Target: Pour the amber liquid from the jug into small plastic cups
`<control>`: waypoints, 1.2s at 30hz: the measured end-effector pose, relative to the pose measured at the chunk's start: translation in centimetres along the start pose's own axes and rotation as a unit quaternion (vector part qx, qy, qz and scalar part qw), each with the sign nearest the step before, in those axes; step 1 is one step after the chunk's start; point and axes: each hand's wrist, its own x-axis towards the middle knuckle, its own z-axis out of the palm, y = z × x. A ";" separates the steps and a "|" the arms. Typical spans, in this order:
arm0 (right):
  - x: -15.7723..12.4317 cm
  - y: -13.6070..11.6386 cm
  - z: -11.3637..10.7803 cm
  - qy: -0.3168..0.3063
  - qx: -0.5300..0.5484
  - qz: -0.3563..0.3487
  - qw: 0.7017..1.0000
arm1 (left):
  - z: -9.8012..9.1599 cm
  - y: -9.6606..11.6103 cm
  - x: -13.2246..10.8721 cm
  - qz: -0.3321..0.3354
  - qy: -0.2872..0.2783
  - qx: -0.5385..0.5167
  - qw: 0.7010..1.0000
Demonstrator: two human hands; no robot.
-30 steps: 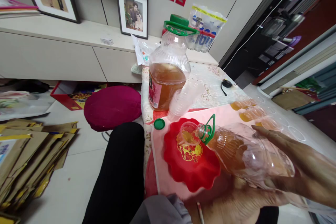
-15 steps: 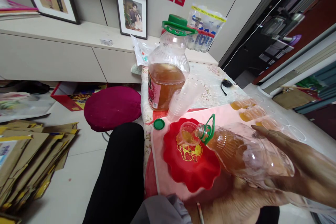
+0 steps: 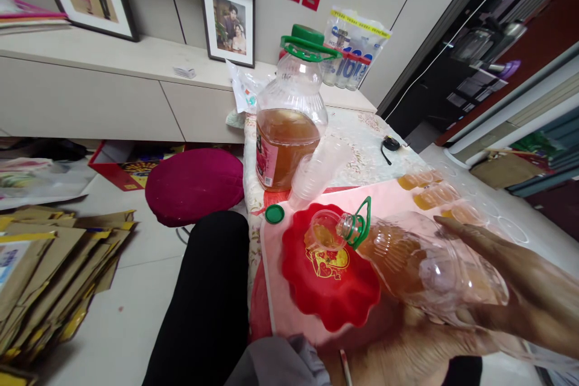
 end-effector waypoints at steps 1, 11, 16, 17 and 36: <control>0.0 0.0 0.0 0.002 0.001 0.001 1.000 | -0.2 -0.3 0.1 -0.005 -0.002 -0.009 1.000; 0.5 -0.2 -0.2 0.009 -0.004 -0.006 1.000 | -0.8 -0.4 -0.2 -0.027 0.008 -0.036 0.999; 0.1 0.1 0.1 -0.019 0.006 0.013 1.000 | -0.4 0.2 -0.4 -0.032 0.011 -0.027 0.999; 0.0 0.2 0.1 -0.024 0.008 0.016 1.000 | -0.3 0.3 -0.3 -0.031 0.012 -0.030 0.999; 0.3 -0.2 -0.2 -0.004 0.006 -0.008 1.000 | -1.0 2.1 -1.3 -0.072 -0.004 -0.016 0.997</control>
